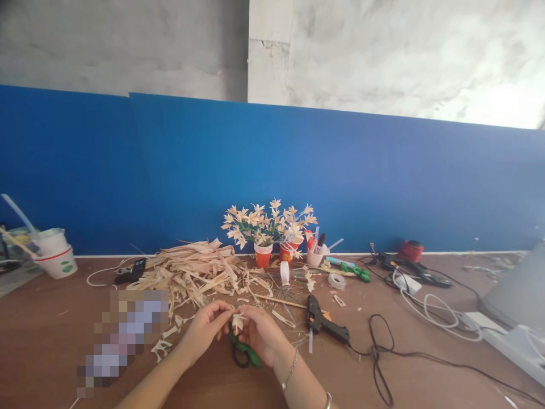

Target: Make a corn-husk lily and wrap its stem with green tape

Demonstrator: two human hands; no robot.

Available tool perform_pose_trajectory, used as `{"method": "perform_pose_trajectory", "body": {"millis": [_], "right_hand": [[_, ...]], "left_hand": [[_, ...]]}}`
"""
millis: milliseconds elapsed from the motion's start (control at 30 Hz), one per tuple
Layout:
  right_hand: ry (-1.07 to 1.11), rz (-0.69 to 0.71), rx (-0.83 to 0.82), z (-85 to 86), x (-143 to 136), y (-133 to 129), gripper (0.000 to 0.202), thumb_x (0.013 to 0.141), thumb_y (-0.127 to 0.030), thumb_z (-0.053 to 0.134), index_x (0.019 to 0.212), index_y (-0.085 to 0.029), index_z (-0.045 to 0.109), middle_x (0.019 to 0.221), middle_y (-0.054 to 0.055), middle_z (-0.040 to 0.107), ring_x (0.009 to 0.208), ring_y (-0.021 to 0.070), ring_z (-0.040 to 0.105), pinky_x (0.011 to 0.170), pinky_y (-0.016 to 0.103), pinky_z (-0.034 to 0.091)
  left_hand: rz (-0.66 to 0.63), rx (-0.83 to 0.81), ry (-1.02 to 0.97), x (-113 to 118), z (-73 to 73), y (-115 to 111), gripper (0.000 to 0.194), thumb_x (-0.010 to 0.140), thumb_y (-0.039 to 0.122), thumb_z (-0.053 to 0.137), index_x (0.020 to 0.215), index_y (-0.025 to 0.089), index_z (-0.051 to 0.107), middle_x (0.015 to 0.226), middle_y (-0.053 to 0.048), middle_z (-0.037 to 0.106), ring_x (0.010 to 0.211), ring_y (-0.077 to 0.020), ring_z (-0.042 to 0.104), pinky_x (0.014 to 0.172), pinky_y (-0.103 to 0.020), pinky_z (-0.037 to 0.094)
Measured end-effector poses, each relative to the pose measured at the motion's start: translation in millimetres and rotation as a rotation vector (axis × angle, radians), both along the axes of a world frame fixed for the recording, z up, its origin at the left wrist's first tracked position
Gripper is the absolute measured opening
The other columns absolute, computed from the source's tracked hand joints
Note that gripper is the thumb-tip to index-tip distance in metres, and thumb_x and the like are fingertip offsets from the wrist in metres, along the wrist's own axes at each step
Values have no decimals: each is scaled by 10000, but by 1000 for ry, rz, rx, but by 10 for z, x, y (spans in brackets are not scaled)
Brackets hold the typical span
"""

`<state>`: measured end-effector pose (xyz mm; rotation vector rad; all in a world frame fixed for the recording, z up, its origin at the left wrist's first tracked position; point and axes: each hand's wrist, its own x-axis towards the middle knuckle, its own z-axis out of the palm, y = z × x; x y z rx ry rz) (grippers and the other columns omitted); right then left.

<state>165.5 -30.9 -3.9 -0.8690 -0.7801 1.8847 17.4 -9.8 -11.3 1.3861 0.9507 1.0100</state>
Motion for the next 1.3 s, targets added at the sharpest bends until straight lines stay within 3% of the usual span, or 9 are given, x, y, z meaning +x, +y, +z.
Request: {"method": "perform_pose_trajectory", "body": {"millis": [167,367,533,700,933,1300], "right_hand": [[-283,-172,202,-32,-12,-13,265,752,-427,562,833,-178,605,688,-16,575,579,97,520,503,187,348],[-551,-244,528,8,-60,-88,292,697,-329,647,941,-188,568,871,36,598,747,154,541,670,265,422],[-774,-400,679,45,-64,-109,186,723,-258,595,888,-183,555,844,37,587,778,169,526,729,290,417],[-758,-389,680,-9,-59,-75,180,736,-311,591,848,-169,586,778,32,602,729,160,532,685,271,416],[-529,-295,507,-104,-77,-7,279,726,-417,614,669,-153,543,575,-21,519,517,91,439,496,213,343],[-603,-399,605,-43,-77,-55,197,761,-358,576,822,-172,557,722,8,574,657,134,517,605,233,412]], "left_hand": [[84,-41,6,-9,12,5,298,711,448,556,752,153,544,458,46,524,328,-61,350,359,-188,226],[131,-61,8,-23,6,8,280,724,438,539,735,159,524,452,51,512,322,-57,344,342,-177,224],[144,-82,-9,-17,-13,13,263,725,417,543,715,156,511,439,54,504,307,-47,328,325,-169,204],[118,-97,-66,-3,-10,0,262,700,403,584,681,149,519,452,48,503,334,-49,352,327,-166,211],[64,-175,-167,13,37,-44,288,678,414,620,681,138,539,505,33,503,410,-60,413,331,-148,242],[77,-188,-165,18,90,-69,310,663,452,618,677,160,517,488,63,454,388,-49,355,318,-145,188]]}}
